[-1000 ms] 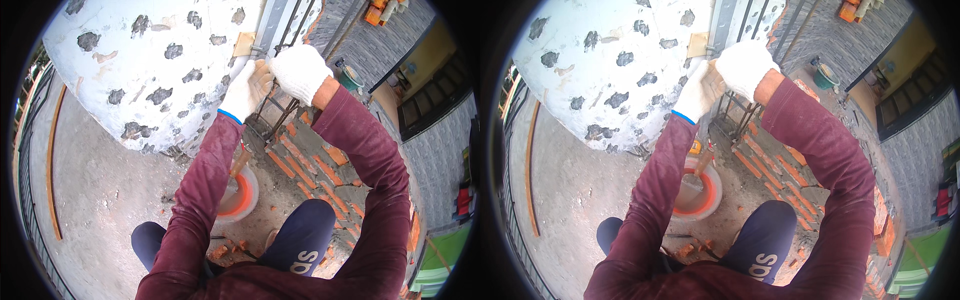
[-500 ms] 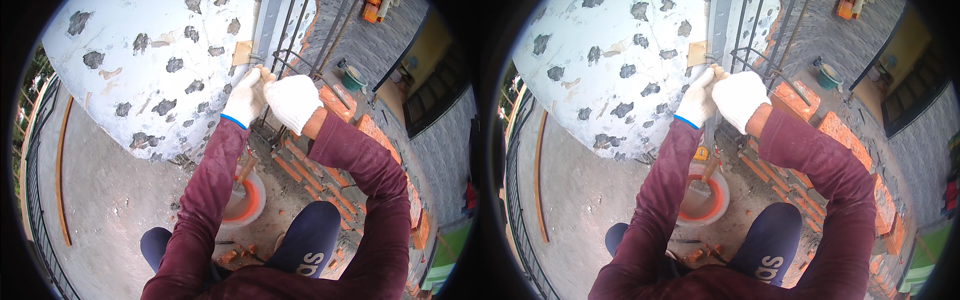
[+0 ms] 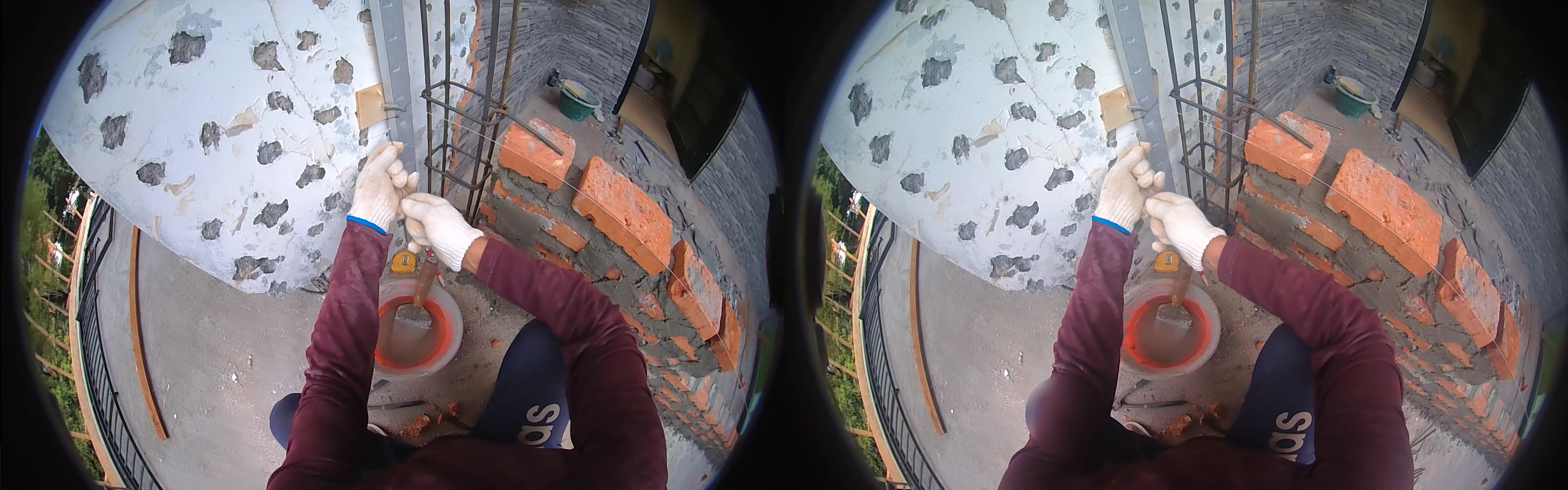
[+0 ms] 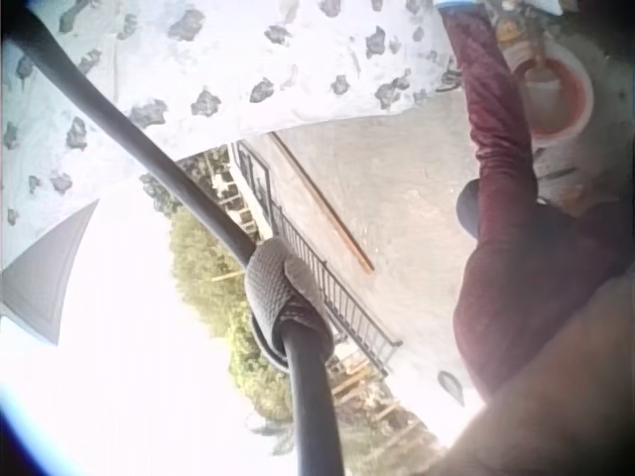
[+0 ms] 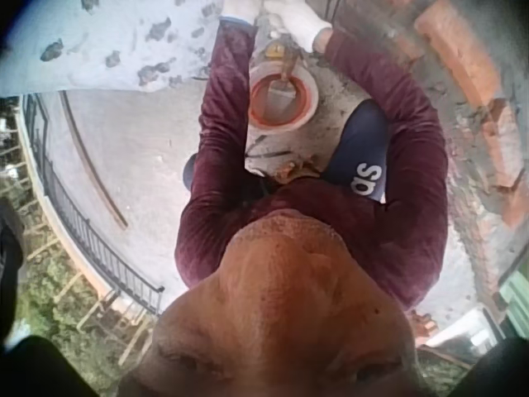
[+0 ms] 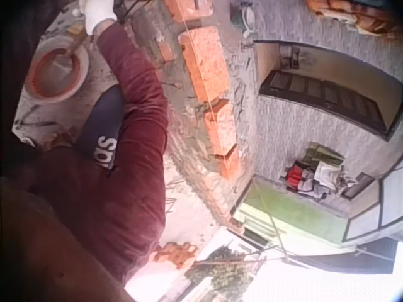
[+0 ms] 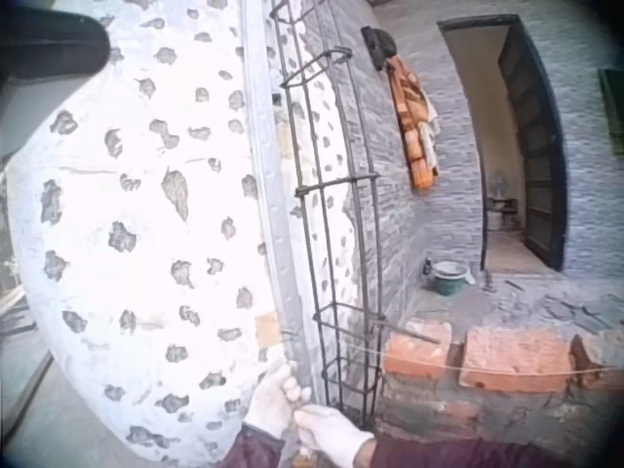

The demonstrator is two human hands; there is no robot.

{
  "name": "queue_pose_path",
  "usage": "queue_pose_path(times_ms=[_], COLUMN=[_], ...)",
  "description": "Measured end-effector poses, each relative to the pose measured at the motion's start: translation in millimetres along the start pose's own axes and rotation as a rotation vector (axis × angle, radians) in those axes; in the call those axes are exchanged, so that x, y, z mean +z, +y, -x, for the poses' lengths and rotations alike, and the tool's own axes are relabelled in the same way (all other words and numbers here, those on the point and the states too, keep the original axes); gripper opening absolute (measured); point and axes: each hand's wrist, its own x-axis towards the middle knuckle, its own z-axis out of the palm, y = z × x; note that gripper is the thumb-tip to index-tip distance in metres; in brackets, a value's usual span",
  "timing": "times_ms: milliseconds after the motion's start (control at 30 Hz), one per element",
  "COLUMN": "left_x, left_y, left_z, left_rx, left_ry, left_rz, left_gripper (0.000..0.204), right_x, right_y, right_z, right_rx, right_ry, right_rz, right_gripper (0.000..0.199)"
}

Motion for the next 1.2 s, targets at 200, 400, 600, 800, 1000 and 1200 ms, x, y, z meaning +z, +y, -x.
queue_pose_path(times_ms=[200,400,600,800,1000,1200], left_x=[-11.7,-1.3,-13.8,-26.9,-61.7,-43.0], left_y=[4.4,8.5,12.8,-14.0,4.4,22.2], left_z=[-9.6,1.9,29.6,41.0,23.9,31.6], left_rx=[-0.153,0.069,0.12,0.089,0.588,0.444], left_ry=[-0.142,0.126,0.137,0.218,0.019,-0.016], left_rz=[0.162,-0.263,-0.406,-0.443,-1.342,-1.445], left_gripper=[0.007,0.012,0.027,0.029,0.038,0.038], right_x=[-4.7,-13.8,-13.3,-13.4,-15.2,-13.1], right_y=[5.7,-39.7,-111.3,-128.2,-114.2,-112.2], right_z=[22.6,29.6,-47.3,-76.2,-67.7,-49.6], right_rx=[0.126,-0.953,-0.634,-0.513,-0.671,-0.484], right_ry=[-0.271,0.273,0.447,0.581,0.577,0.499], right_rz=[-0.245,1.639,1.763,1.638,1.813,1.836], right_gripper=[0.028,0.028,0.024,0.026,0.021,0.025])
